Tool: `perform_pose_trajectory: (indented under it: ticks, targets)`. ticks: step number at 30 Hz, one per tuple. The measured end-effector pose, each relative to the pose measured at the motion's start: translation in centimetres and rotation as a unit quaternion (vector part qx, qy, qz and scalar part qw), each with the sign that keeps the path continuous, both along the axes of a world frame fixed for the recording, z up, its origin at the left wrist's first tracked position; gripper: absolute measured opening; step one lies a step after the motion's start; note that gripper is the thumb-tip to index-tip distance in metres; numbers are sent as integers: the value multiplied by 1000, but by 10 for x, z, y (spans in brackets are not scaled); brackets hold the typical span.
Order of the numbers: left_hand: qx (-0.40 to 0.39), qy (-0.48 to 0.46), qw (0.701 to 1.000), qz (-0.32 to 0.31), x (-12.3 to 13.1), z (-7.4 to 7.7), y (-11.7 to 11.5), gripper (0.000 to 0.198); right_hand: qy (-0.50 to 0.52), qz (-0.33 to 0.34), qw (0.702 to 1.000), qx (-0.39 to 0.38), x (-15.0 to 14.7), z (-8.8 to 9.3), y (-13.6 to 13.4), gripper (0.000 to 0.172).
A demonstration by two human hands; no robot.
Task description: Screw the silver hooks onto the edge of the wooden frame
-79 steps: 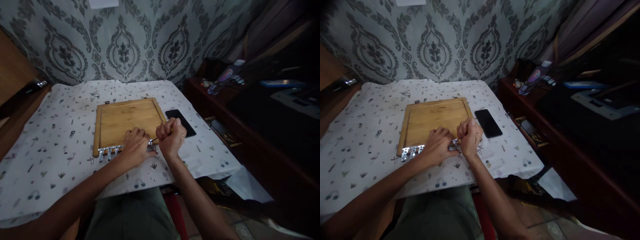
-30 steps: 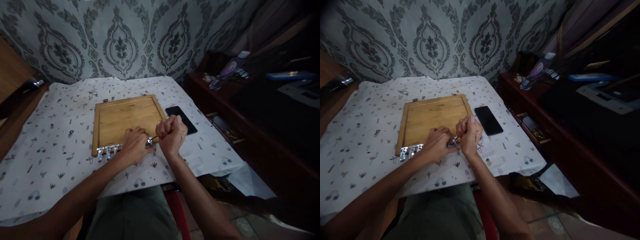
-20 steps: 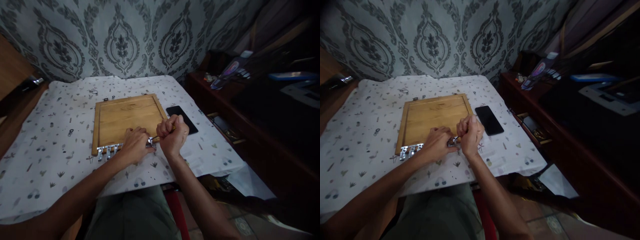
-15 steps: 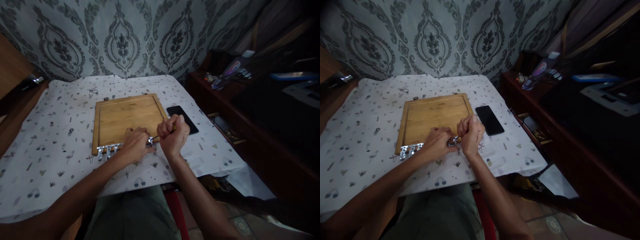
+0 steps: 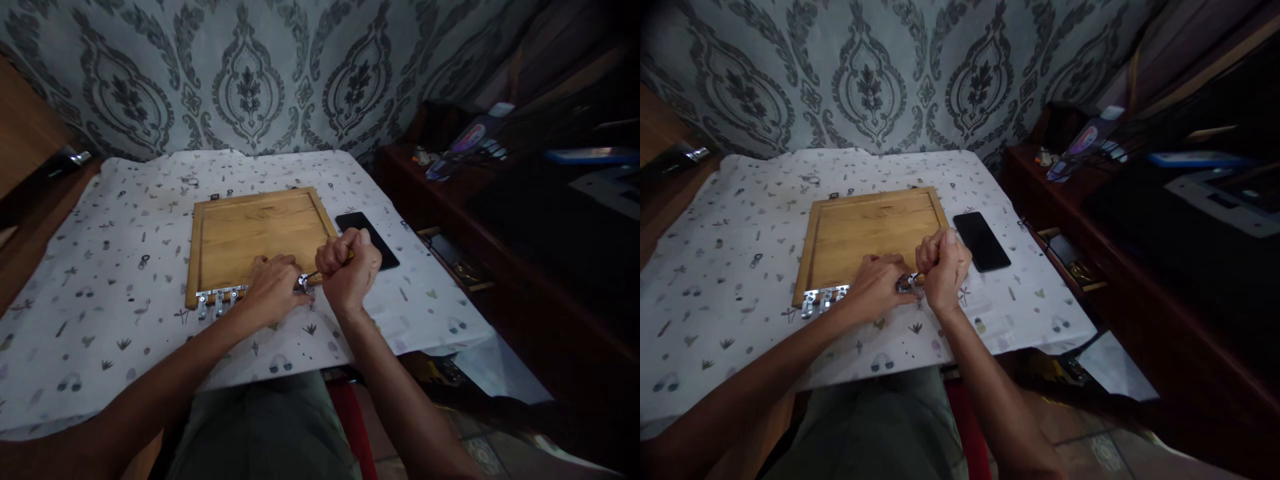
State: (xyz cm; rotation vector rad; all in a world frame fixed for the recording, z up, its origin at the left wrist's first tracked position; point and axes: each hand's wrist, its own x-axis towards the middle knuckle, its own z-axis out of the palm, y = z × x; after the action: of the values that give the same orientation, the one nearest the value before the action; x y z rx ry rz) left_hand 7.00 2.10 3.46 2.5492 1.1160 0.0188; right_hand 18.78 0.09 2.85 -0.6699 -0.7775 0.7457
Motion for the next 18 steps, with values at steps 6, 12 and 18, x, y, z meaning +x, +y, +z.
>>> perform_pose_trajectory:
  ticks: [6,12,18]
  targets:
    - [6,-2,1000,7,0,-5,2,31,7,2,1000,-5,-1,2,0,55]
    - [9,-4,1000,9,0,-8,2,34,-1,3,1000,-14,0,1,1,55]
    - [8,-40,999,7,-8,-11,3,42,1,12,1000,-11,1,-1,1,53]
